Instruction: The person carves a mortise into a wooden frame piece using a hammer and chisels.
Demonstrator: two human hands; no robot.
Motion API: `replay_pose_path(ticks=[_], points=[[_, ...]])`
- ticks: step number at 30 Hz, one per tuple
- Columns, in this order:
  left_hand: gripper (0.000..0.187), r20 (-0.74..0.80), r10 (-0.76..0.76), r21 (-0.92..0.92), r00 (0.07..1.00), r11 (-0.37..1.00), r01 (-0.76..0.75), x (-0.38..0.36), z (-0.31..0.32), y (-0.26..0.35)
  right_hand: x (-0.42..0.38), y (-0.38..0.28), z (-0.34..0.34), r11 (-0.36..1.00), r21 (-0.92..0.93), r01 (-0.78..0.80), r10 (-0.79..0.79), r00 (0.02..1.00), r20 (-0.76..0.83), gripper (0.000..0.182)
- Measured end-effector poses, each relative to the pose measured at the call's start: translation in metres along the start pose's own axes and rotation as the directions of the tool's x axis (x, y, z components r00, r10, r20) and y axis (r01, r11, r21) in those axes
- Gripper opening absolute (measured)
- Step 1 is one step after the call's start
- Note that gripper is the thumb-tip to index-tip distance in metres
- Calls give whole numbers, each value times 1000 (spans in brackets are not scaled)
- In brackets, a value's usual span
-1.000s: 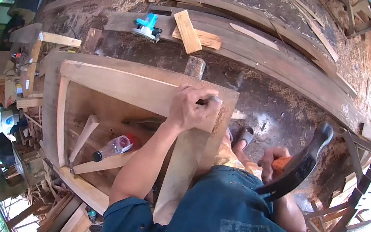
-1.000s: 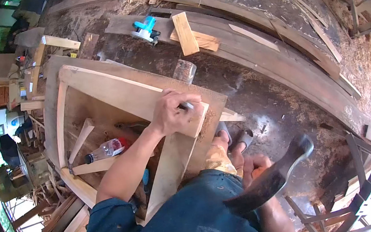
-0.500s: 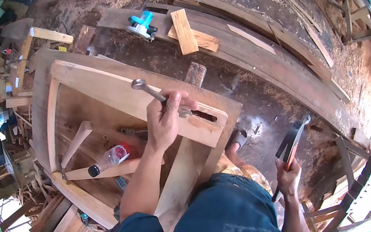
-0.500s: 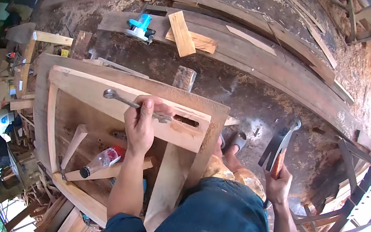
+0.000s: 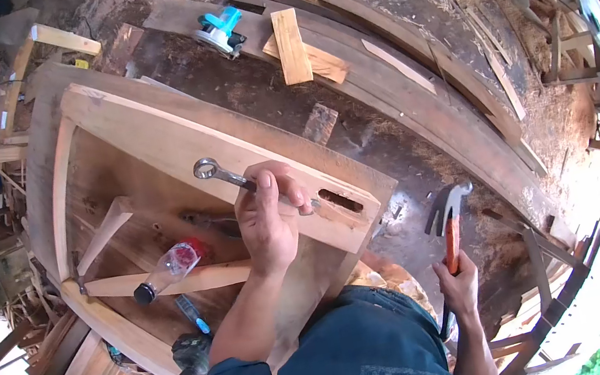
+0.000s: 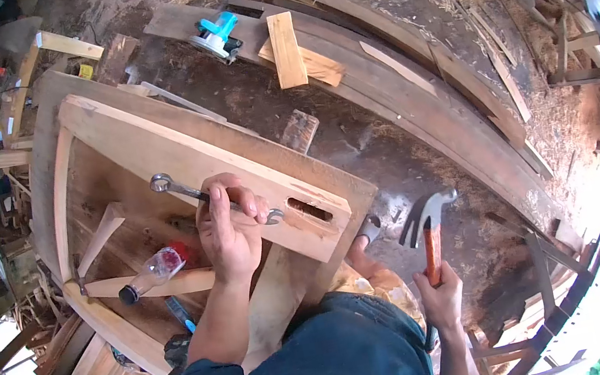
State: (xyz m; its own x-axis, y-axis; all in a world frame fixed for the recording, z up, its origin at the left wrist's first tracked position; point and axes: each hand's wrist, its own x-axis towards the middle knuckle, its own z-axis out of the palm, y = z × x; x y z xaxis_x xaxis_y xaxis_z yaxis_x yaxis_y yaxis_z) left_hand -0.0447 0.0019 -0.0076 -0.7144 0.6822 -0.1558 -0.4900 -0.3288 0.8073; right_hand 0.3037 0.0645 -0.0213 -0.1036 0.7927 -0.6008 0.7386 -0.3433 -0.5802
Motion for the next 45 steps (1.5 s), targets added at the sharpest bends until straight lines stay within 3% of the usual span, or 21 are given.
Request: replay_pose_path(ticks=[3, 6, 9, 11, 14, 15, 17, 18, 19, 21, 24, 27, 30, 32, 33, 34, 35, 38, 41, 44, 45], points=[[34, -49, -22, -105, 999, 994, 17, -1, 5, 0, -1, -23, -1, 996, -57, 65, -64, 998, 21, 18], [40, -101, 3, -69, 995, 998, -10, -13, 12, 9, 8, -55, 1, 977, -123, 175, -172, 984, 41, 20], [42, -151, -30, -76, 988, 997, 19, -39, 11, 13, 21, -127, 10, 873, -284, 397, -358, 916, 183, 24], [43, -158, -15, -5, 987, 1000, 14, -59, 9, 11, 30, -179, 33, 743, -240, 625, -564, 778, 278, 30], [43, -197, -24, 108, 980, 993, 46, -89, 7, 2, 44, -260, 81, 602, -113, 790, -645, 565, 514, 33], [42, -255, -29, 64, 967, 997, 47, -98, 12, 2, 54, -279, 102, 523, -84, 848, -665, 468, 582, 33], [40, -368, -49, -25, 929, 999, 43, -115, 25, 4, 76, -308, 152, 387, -27, 922, -667, 300, 682, 32], [37, -380, 1, -35, 925, 999, -15, -123, 24, -1, 78, -325, 172, 386, -62, 920, -586, 296, 755, 35], [37, -391, 86, 51, 916, 996, -72, -126, 27, -2, 80, -339, 190, 379, -94, 921, -494, 287, 821, 37], [32, -456, 150, 247, 877, 968, -37, -131, 31, -5, 83, -354, 221, 266, -61, 962, -504, 193, 842, 34], [25, -534, 230, 291, 814, 954, -79, -116, 48, -14, 99, -362, 240, -66, 188, 980, -580, -191, 792, 36], [17, -543, 257, 203, 800, 964, -172, -85, 68, -6, 104, -361, 222, -22, 263, 965, -561, -229, 795, 38], [16, -450, 278, 255, 849, 951, -176, -57, 76, -6, 69, -373, 145, 629, 329, 704, -452, -13, 892, 42], [18, -346, 236, 273, 908, 951, -144, -48, 68, -13, 59, -370, 113, 703, 380, 601, -381, -133, 915, 40], [19, -373, 180, 209, 910, 972, -106, -48, 61, -23, 56, -366, 105, 744, 392, 541, -346, -191, 919, 39], [20, -391, 120, 143, 912, 987, -69, -48, 53, -35, 56, -359, 107, 715, 425, 555, -349, -244, 905, 29], [21, -399, 67, 79, 915, 996, -39, -45, 46, -42, 56, -350, 111, 655, 453, 605, -401, -230, 887, 26], [39, -351, 166, 252, 921, 965, -78, -35, 38, -51, 45, -330, 115, 493, 525, 694, -573, -195, 796, 17], [59, -348, 70, 111, 935, 993, -33, -29, 28, -51, 29, -326, 107, 372, 449, 812, -639, -127, 759, 17], [55, -332, 42, 71, 942, 997, -19, -26, 25, -48, 22, -320, 107, 315, 476, 821, -724, -116, 680, 19], [53, -320, 63, 93, 945, 995, -35, -24, 26, -48, 20, -321, 106, 323, 462, 826, -682, -135, 719, 19]])
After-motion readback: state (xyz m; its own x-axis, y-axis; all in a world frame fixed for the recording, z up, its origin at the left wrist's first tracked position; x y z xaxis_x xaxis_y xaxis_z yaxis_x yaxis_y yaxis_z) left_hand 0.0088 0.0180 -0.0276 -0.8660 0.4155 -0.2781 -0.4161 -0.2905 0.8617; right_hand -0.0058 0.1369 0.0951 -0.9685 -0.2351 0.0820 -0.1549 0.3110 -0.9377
